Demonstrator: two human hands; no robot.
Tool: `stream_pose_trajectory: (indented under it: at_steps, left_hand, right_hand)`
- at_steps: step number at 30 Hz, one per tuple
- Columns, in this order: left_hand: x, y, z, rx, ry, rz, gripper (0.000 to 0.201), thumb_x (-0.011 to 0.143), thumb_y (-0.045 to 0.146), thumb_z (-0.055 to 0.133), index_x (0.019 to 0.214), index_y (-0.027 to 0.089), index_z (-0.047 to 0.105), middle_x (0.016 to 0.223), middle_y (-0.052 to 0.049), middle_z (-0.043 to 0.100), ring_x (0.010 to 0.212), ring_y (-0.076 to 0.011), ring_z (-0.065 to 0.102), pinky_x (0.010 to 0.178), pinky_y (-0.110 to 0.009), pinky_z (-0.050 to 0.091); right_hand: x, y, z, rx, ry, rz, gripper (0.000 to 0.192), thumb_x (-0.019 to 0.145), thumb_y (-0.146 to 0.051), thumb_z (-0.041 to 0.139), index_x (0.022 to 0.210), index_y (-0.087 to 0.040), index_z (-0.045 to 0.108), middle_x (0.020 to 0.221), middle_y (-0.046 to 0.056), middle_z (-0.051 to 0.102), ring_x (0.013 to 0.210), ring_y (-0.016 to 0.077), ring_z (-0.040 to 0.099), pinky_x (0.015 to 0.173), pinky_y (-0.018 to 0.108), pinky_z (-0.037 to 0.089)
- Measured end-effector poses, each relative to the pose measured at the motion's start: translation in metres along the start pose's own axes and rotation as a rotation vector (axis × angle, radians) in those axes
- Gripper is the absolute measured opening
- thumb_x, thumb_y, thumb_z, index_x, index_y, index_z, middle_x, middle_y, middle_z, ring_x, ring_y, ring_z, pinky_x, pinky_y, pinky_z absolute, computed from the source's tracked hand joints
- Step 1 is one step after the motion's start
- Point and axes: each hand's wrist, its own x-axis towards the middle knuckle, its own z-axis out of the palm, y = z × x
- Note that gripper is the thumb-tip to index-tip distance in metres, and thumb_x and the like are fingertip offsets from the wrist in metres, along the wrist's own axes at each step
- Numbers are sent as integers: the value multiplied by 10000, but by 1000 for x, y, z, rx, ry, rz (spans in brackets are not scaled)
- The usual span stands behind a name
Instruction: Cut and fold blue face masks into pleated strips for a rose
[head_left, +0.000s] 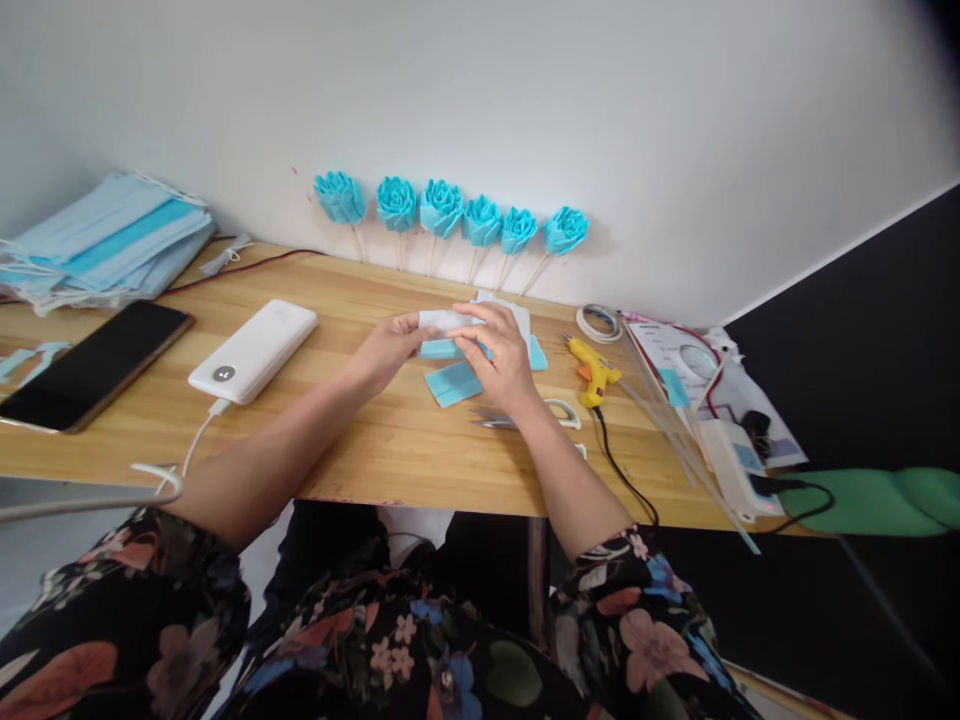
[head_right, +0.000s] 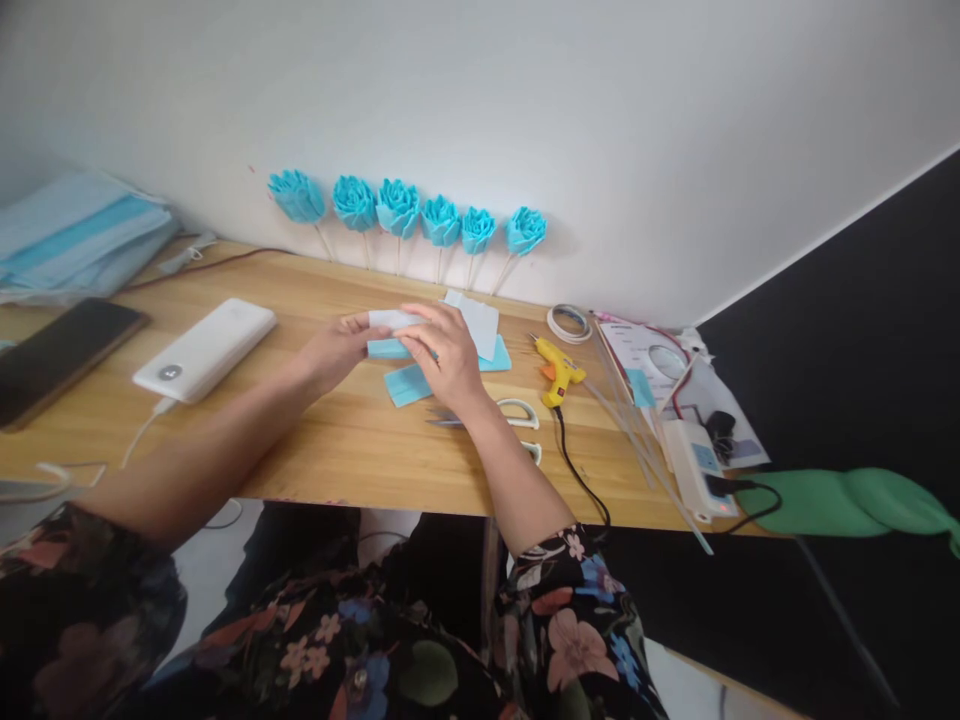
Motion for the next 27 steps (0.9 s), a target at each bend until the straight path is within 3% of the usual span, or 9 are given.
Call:
stream_pose_trajectory:
  at_steps: [8,13,18,21,25,27]
  left_hand:
    - [-10,10,8,179,-137,39,351,715,443,809,924,161,790,896,-67,785,895,-229,719,888,-364,530]
    - [-11,13,10,213,-175,57,371,731,444,799,973,163,788,948,-77,786,999,-257,711,966,-402,513]
    - [-12,13,10,217,-166,39,361,716,448,812,933,161,785,924,-66,782,932,-238,714,954,-395,525]
    - [-9,9,9,183,-143,28,385,725,496,803,911,160,776,914,-67,774,902,-233,711,924,-391,541]
    - [-6,6,7,70,-74,13,564,779,672,685,918,130,758,907,-121,759,924,-269,703,852,-389,561]
    - [-6,6,7,77,-55,13,554,768,661,705,918,130,758,913,-122,754,916,-260,697,828,-366,560]
  right_hand:
    - [-3,6,2,84,67,142,180,965,-326,578,960,-279,753,1256,54,698,1189,229,623,1046,463,477]
    - [-2,4,2,175,86,200,194,964,-343,576,958,-251,747,1206,67,722,1147,213,660,1032,411,499]
    - [-2,3,5,222,60,284,177,941,-327,592,946,-234,743,994,34,769,950,185,701,900,346,550]
    - [-2,4,6,251,93,318,163,917,-307,617,998,-224,732,980,29,765,901,174,698,867,331,557]
    - [-2,5,6,227,123,350,204,911,-341,621,1047,-222,714,985,36,753,905,180,687,875,345,555]
    - [-2,4,6,212,115,350,213,912,-344,616,1060,-224,710,990,38,748,910,179,682,875,347,553]
